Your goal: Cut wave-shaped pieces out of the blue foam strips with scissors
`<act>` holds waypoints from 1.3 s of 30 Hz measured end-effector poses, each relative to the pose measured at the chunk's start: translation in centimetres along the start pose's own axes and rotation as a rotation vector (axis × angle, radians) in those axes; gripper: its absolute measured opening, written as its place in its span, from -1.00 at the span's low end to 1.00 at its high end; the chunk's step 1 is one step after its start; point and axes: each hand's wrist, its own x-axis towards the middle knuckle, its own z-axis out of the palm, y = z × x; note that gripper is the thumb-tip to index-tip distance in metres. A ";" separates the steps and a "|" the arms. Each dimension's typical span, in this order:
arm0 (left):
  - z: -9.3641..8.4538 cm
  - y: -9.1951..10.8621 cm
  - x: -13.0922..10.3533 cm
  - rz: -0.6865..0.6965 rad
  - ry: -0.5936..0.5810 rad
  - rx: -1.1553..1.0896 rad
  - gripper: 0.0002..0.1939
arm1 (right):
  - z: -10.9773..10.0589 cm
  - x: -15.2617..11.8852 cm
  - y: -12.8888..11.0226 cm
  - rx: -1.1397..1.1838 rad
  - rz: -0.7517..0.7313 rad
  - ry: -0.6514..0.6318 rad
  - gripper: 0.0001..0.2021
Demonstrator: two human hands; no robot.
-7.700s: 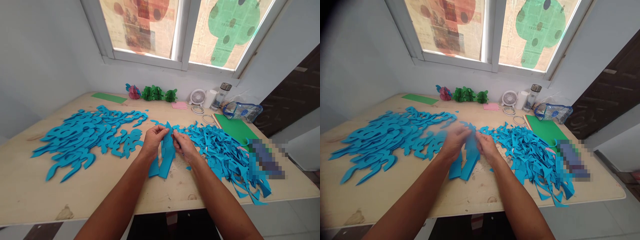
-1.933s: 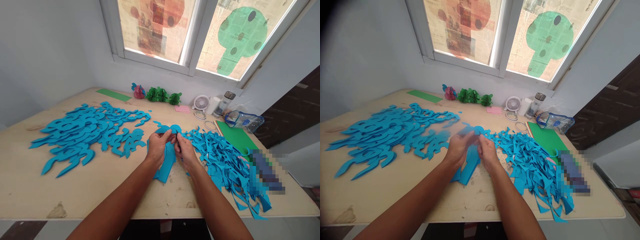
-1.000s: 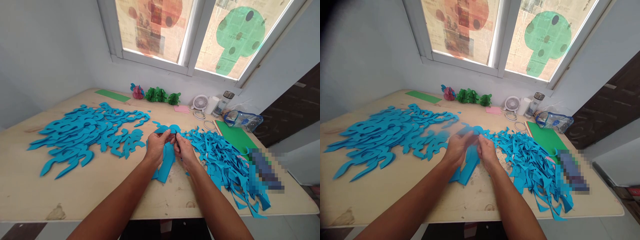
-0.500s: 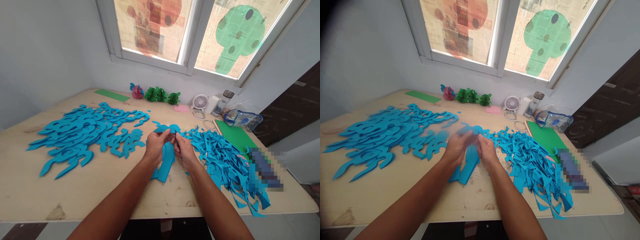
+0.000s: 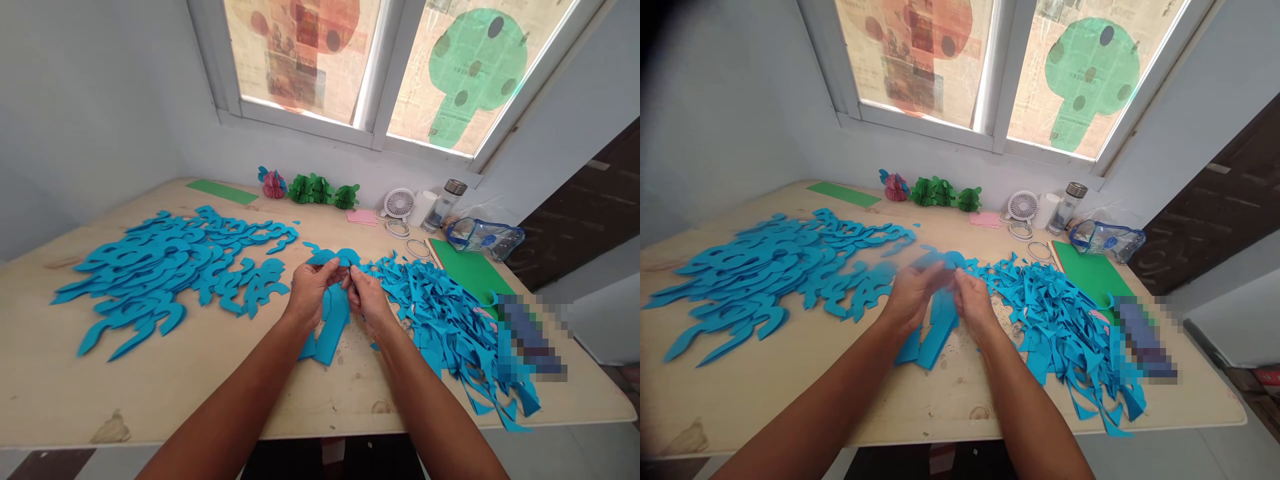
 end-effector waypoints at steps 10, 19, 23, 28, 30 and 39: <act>-0.3 0.3 0.1 -0.033 0.013 0.029 -0.75 | -0.1 0.1 0.0 0.010 0.026 -0.013 -0.54; -0.2 0.4 0.1 -0.047 0.021 0.018 -0.75 | -0.1 -0.1 -0.1 0.018 0.049 -0.032 -0.53; -0.2 0.5 0.1 -0.051 0.018 0.026 -0.76 | -0.1 0.0 0.0 0.004 0.040 -0.024 -0.55; -0.3 0.5 0.1 -0.063 0.018 0.044 -0.77 | -0.3 0.2 0.1 -0.045 0.037 -0.007 -0.55; -0.4 0.5 0.2 -0.074 0.020 0.055 -0.77 | -0.3 0.2 0.0 -0.061 0.037 0.002 -0.55; -0.6 0.7 0.4 -0.060 0.012 0.132 -0.77 | -0.2 0.0 -0.2 -0.074 0.026 0.028 -0.57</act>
